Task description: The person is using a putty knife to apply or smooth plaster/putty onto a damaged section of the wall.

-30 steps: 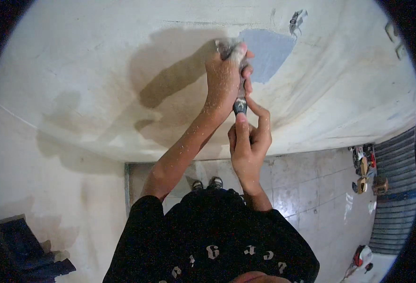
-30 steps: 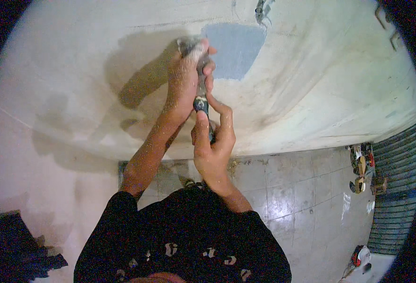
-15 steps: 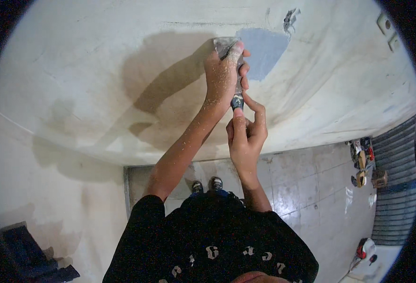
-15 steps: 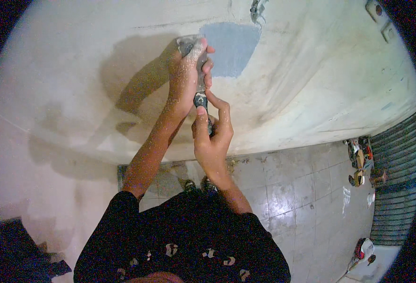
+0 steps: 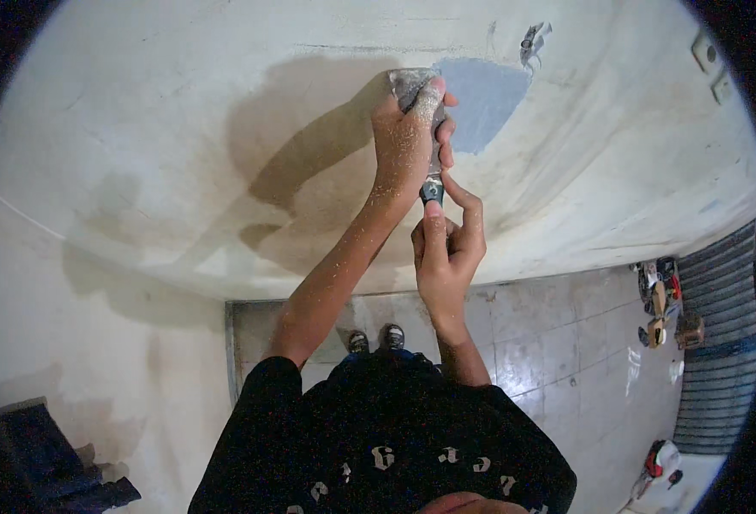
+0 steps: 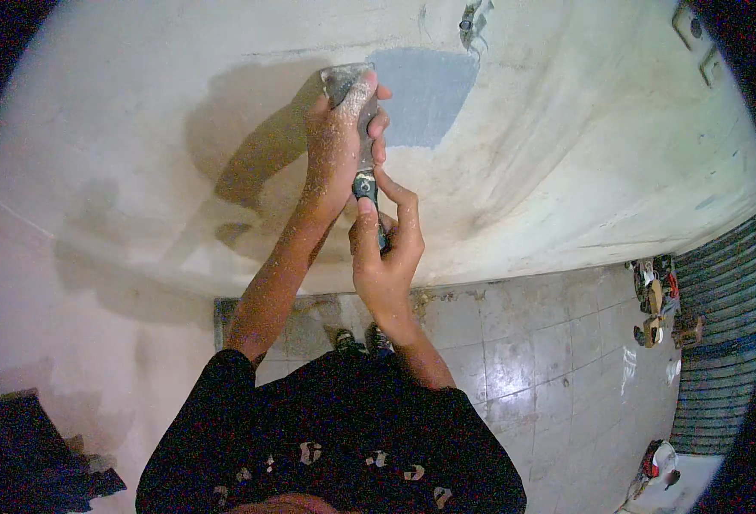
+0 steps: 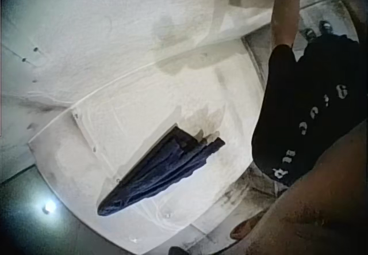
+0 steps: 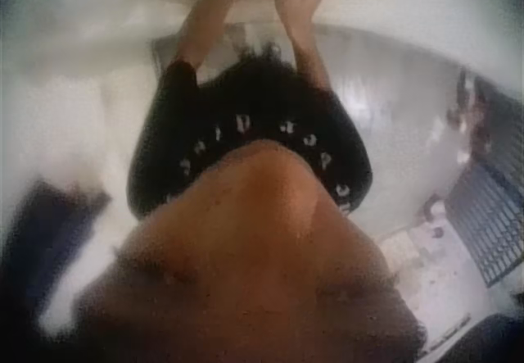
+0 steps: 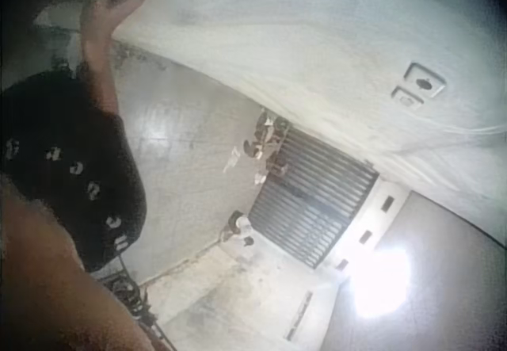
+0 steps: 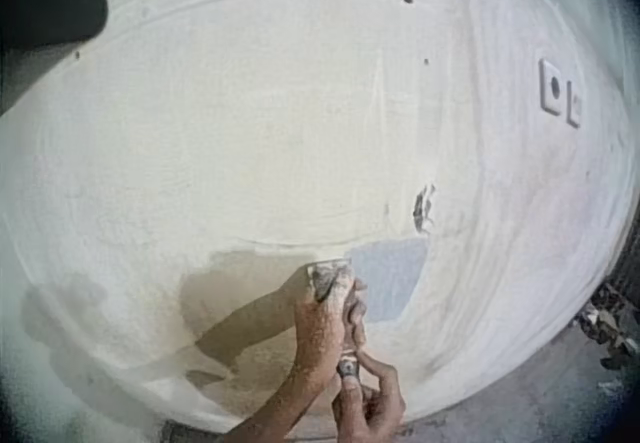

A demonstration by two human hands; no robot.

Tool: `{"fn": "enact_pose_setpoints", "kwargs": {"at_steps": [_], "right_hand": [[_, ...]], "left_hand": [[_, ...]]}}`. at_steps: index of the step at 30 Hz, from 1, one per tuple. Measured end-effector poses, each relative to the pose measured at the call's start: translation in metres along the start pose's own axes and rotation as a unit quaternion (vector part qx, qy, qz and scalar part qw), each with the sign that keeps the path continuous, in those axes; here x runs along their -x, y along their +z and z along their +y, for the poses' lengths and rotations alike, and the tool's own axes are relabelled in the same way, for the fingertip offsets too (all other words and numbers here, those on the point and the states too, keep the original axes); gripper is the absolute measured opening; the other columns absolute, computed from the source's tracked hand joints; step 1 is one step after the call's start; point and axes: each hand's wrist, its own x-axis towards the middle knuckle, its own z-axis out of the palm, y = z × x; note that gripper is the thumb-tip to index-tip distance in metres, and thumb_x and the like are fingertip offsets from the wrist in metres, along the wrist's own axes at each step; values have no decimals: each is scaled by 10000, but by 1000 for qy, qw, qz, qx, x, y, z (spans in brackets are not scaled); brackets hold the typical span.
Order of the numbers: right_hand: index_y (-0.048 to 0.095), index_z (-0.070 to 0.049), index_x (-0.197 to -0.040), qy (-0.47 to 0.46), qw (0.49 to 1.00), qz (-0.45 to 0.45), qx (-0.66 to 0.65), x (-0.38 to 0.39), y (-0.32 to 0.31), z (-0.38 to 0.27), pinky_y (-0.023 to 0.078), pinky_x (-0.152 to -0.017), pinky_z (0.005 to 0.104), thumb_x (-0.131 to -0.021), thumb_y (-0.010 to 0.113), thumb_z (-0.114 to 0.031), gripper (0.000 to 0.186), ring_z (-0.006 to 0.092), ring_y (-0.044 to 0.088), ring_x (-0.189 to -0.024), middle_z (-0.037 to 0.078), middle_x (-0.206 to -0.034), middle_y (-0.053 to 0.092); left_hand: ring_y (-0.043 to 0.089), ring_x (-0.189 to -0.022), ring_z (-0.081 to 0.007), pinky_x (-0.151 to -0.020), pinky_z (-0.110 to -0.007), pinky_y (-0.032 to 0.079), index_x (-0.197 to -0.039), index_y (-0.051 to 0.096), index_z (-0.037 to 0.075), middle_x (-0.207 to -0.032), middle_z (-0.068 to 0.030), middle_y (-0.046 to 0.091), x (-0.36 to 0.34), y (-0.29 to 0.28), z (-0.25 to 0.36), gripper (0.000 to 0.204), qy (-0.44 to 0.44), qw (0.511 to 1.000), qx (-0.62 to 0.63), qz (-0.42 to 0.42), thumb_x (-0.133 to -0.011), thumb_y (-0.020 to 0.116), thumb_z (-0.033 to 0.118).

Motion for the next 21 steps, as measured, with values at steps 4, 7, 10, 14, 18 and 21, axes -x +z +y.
{"fn": "enact_pose_setpoints", "kwargs": {"at_steps": [4, 7, 10, 14, 18, 21], "right_hand": [[467, -10, -1269, 5, 1000, -3, 2, 0, 0, -11, 301, -456, 192, -975, 510, -113, 314, 25, 415, -517, -41, -628, 472], [470, -9, -1262, -8, 1000, 6, 1, 3, -1, -6, 310, -458, 191, -974, 513, -116, 311, 23, 422, -522, -42, -637, 479], [474, -5, -1245, -13, 1000, 3, -4, 3, -3, 2, 316, -461, 190, -972, 514, -111, 296, 22, 425, -528, -37, -659, 493], [479, -2, -1221, -9, 1000, -6, -15, -15, 3, -25, 327, -464, 189, -969, 512, -91, 269, 20, 428, -539, -11, -719, 527], [477, -6, -1233, 9, 1000, 4, 11, 4, -5, -3, 310, -466, 186, -969, 522, -106, 286, 19, 420, -542, -31, -671, 498], [473, 0, -1241, -7, 1000, 5, 10, -7, 1, -17, 319, -469, 188, -969, 512, -88, 289, 15, 420, -550, -10, -726, 521]], "left_hand": [[455, -336, -123, -308, -262, 359, -820, 573, 7, -505, -29, 477, -1, 2, 0, 269, -24, 1000, 16, 9, -927, 564, 254], [455, -338, -128, -313, -263, 360, -819, 579, 6, -507, -30, 480, 3, 7, 9, 278, -12, 1000, 4, -5, -926, 562, 262], [459, -342, -130, -316, -271, 363, -819, 577, 5, -509, -30, 480, 2, 0, -2, 283, -45, 999, 6, 2, -921, 566, 269], [456, -337, -131, -312, -282, 357, -826, 565, 10, -504, -25, 472, -4, 12, 16, 290, -6, 1000, 9, -13, -916, 569, 285], [447, -336, -128, -311, -279, 353, -829, 561, 9, -511, -26, 477, 0, 4, 2, 295, -35, 999, 15, -3, -913, 576, 292], [441, -336, -124, -310, -276, 351, -811, 569, 12, -512, -27, 479, 1, 12, 16, 291, -13, 1000, 7, -5, -914, 570, 284]]}}
